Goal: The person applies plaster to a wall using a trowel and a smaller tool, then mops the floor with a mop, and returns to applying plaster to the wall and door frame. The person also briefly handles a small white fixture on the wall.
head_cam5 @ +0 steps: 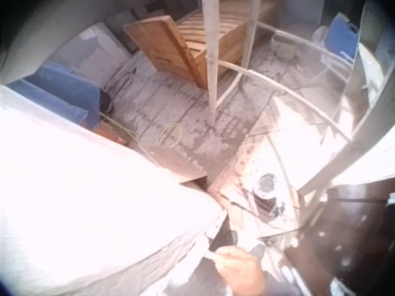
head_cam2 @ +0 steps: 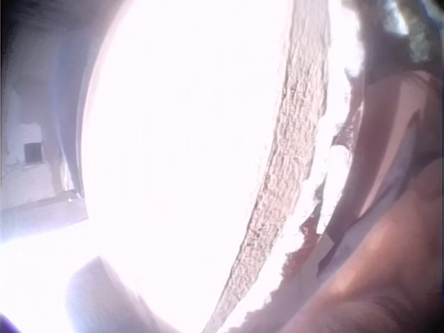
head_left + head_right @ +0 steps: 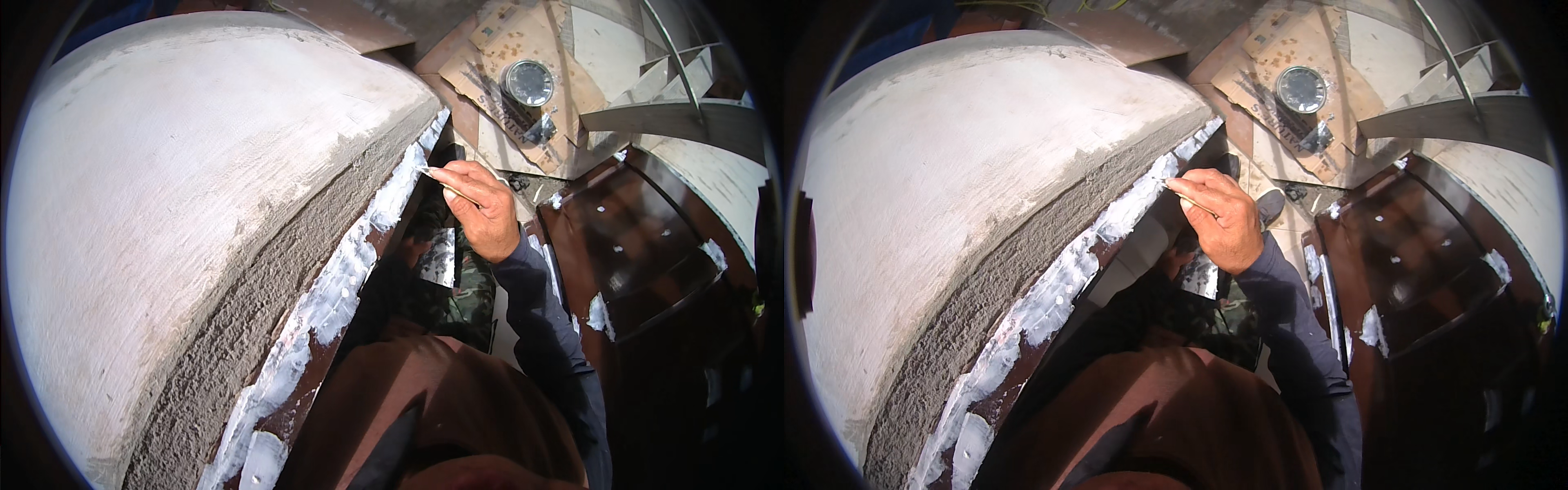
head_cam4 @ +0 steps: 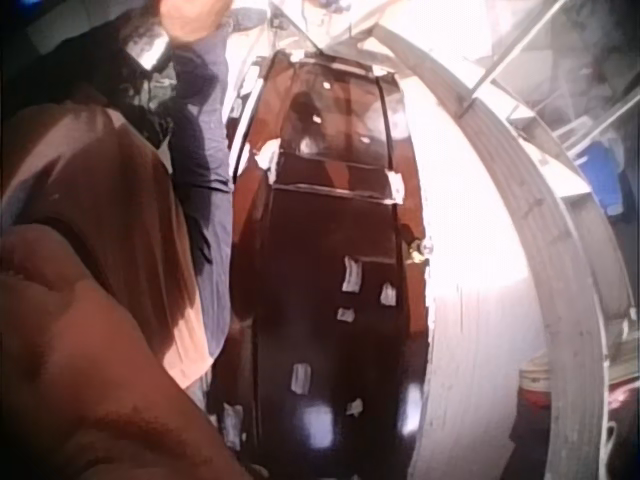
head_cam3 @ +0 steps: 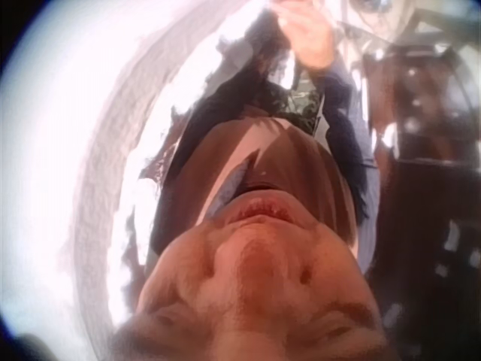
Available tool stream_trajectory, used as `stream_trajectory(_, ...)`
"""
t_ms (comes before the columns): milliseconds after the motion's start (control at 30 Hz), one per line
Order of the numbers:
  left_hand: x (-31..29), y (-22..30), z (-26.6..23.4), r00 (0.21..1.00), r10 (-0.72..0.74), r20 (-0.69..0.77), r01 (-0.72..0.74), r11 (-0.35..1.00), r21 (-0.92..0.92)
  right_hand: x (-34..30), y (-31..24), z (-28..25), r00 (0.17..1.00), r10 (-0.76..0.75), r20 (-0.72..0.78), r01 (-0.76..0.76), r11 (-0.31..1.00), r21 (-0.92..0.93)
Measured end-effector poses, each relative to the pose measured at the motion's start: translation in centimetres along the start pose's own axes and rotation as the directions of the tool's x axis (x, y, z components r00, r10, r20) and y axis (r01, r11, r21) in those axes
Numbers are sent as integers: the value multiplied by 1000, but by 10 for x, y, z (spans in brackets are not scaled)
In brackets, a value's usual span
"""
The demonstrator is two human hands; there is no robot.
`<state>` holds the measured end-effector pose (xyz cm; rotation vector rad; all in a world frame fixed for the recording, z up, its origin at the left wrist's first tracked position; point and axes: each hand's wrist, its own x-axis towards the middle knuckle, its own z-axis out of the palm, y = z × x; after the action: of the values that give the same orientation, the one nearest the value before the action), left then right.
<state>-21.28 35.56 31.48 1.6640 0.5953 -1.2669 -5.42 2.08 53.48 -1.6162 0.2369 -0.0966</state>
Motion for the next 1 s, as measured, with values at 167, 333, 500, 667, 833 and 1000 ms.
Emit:
stream_trajectory(167,9,-10,-5,1000,11,-6,-11,999,-30,-21,16,34,999,10,-42,-8,998,56)
stream_trajectory(333,4,2,-4,999,-13,-49,16,998,58,-27,6,9,999,-31,-32,32,999,31)
stream_trajectory(500,9,-1,-2,1000,-16,-26,18,999,49,9,3,12,976,204,81,-189,969,-161)
stream_trajectory(667,15,-19,-4,999,-2,-41,3,1000,19,14,-44,3,962,148,231,-135,988,-71)
stream_trajectory(833,-1,17,-2,996,-78,47,76,996,43,2,-46,-26,958,97,269,-127,987,99)
stream_trajectory(1000,-21,62,4,999,-31,13,28,984,173,3,29,5,999,35,11,-35,999,4)
